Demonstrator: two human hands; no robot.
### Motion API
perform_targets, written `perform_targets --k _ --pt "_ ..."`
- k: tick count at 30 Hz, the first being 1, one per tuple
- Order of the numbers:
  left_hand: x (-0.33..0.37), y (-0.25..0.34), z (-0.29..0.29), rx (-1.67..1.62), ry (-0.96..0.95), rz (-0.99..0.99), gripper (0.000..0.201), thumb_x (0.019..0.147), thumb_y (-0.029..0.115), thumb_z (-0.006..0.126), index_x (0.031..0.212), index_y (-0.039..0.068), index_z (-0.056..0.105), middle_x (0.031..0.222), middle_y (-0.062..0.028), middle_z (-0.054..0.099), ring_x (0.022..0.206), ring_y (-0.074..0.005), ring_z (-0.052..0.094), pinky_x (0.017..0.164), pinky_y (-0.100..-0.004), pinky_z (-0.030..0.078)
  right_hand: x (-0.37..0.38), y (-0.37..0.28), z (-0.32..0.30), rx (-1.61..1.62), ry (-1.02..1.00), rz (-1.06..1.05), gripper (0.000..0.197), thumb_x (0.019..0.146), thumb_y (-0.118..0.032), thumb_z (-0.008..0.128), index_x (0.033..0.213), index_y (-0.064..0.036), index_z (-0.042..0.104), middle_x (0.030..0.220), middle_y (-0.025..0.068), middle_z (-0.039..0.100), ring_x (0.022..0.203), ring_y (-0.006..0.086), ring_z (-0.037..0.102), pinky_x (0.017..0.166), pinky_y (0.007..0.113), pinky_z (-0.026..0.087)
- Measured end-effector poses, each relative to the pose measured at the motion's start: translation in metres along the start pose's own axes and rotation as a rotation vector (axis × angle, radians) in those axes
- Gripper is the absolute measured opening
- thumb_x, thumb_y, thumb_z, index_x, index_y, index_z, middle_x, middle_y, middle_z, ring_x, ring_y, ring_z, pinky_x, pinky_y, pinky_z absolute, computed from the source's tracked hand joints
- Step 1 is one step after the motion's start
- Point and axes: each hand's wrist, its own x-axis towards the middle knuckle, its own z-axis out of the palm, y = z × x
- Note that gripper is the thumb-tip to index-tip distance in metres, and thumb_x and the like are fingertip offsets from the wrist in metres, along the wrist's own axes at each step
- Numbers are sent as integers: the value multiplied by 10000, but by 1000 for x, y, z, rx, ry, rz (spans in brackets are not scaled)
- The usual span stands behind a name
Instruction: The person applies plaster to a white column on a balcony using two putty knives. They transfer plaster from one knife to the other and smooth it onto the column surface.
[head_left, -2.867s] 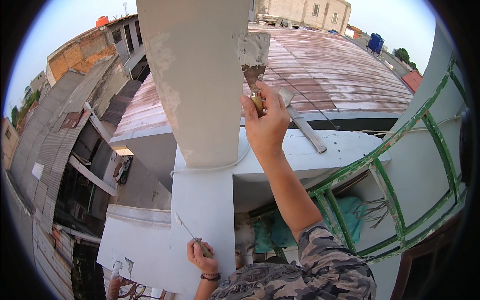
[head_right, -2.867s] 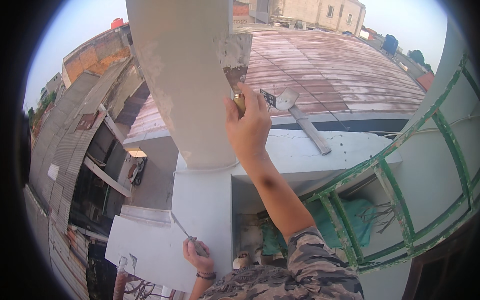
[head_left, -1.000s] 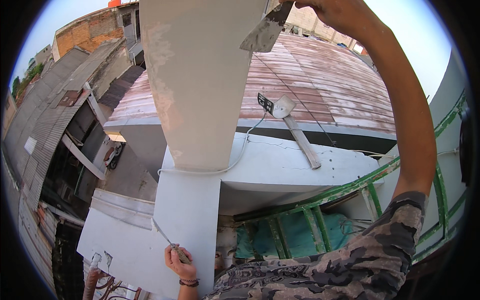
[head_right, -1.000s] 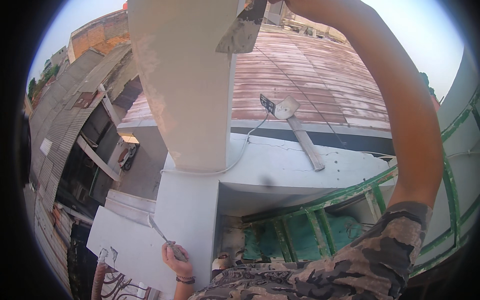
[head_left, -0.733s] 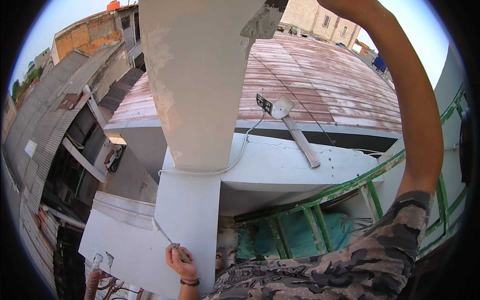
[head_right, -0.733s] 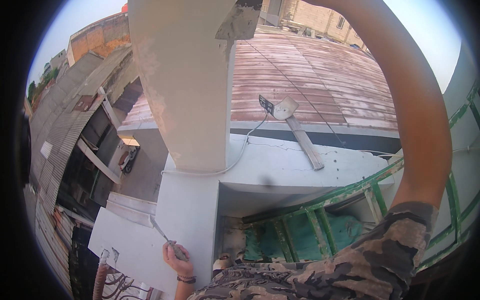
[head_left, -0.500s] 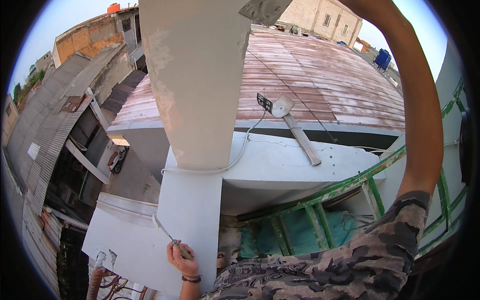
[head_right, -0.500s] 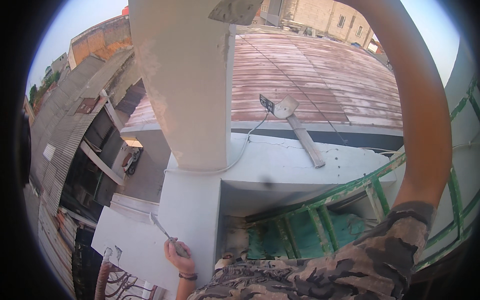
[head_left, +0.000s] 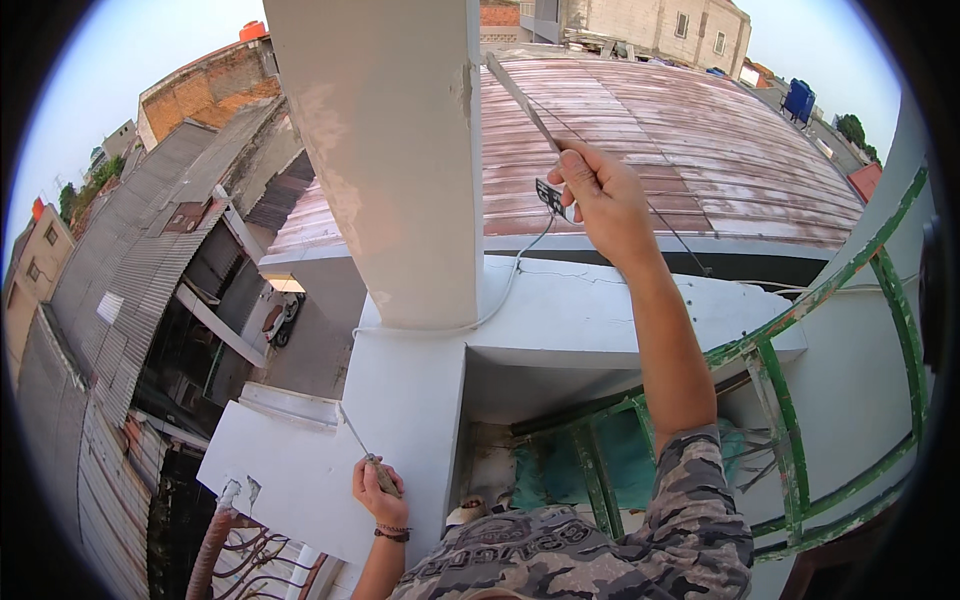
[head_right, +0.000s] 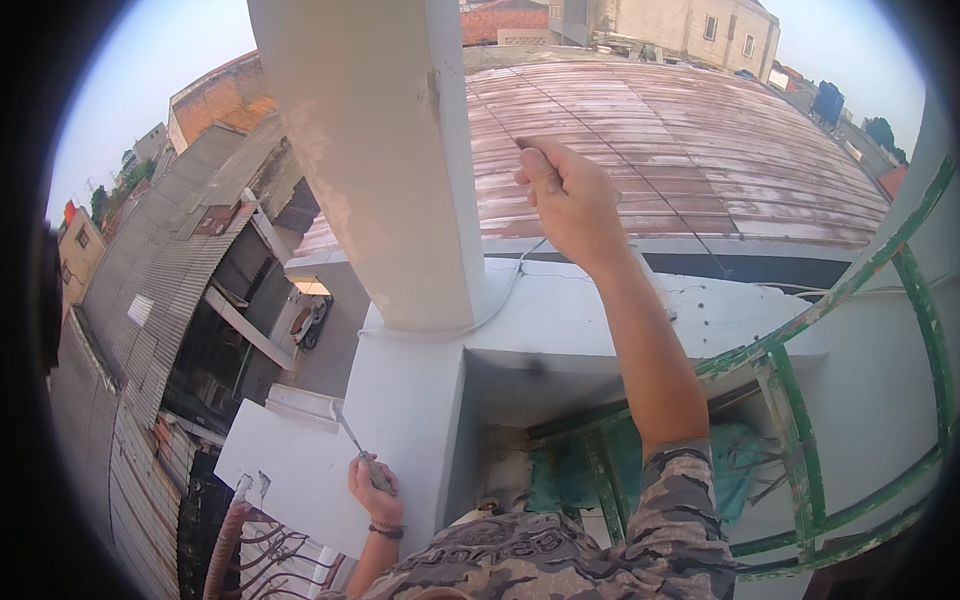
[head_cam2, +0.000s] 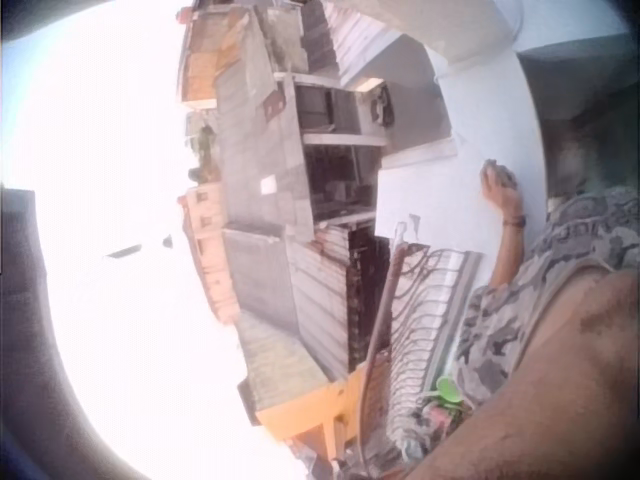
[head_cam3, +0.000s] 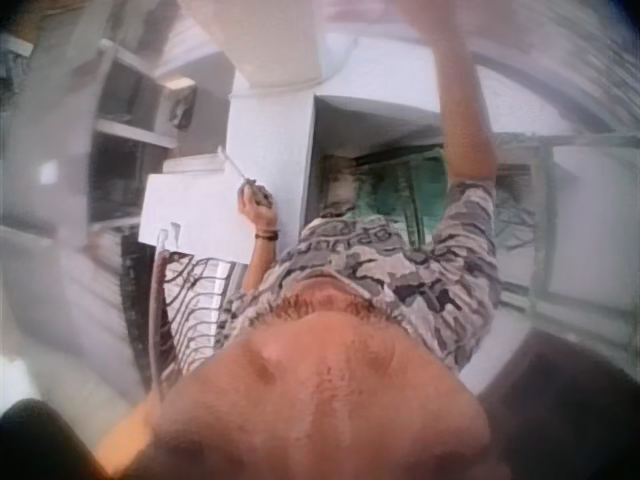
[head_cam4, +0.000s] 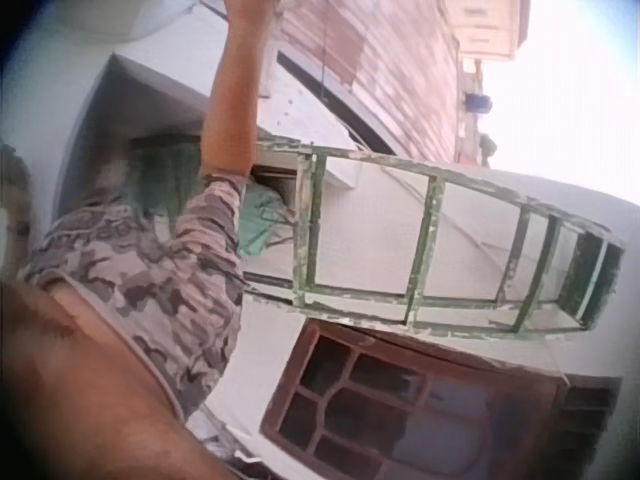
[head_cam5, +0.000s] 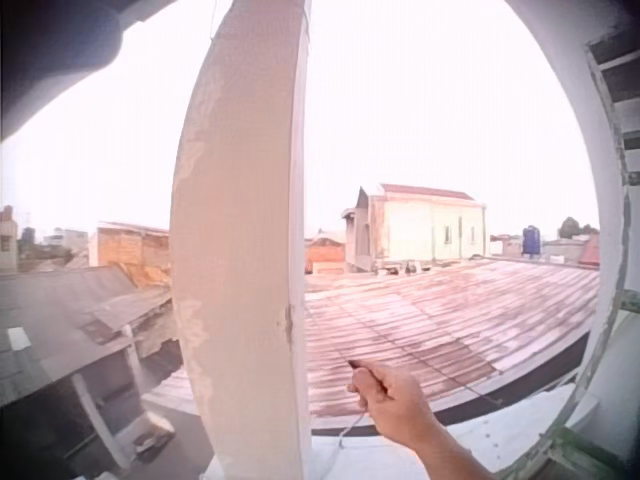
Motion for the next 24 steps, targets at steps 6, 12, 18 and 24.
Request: perform_targets --k 6,12,18,24 --pt "-1 1 1 55 9 7 318 979 313 457 991 9 549 639 -61 507 445 -118 451 359 -236 326 10 -22 6 -122 27 13 338 1018 -289 522 1138 -8 666 819 45 671 630 74 533 553 244 432" --pt "-3 11 8 71 27 -59 298 976 301 446 983 22 549 634 -56 502 426 -116 444 333 -234 316 3 -20 -2 -296 97 -79 293 998 -268 529 1030 -16 675 768 84 658 621 181 552 612 341 465" --pt "7 37 47 34 -84 -31 309 982 299 477 977 4 568 629 -53 513 441 -96 448 341 -225 334 9 -11 0 -297 118 -116 281 989 -267 544 1046 -32 688 740 106 659 603 199 559 610 348 463" --pt "17 61 81 8 -180 6 318 978 300 448 987 -2 547 637 -61 521 407 -113 433 325 -236 322 6 -2 1 -285 81 -128 276 986 -260 556 1074 -37 693 765 113 683 620 206 593 611 350 471"
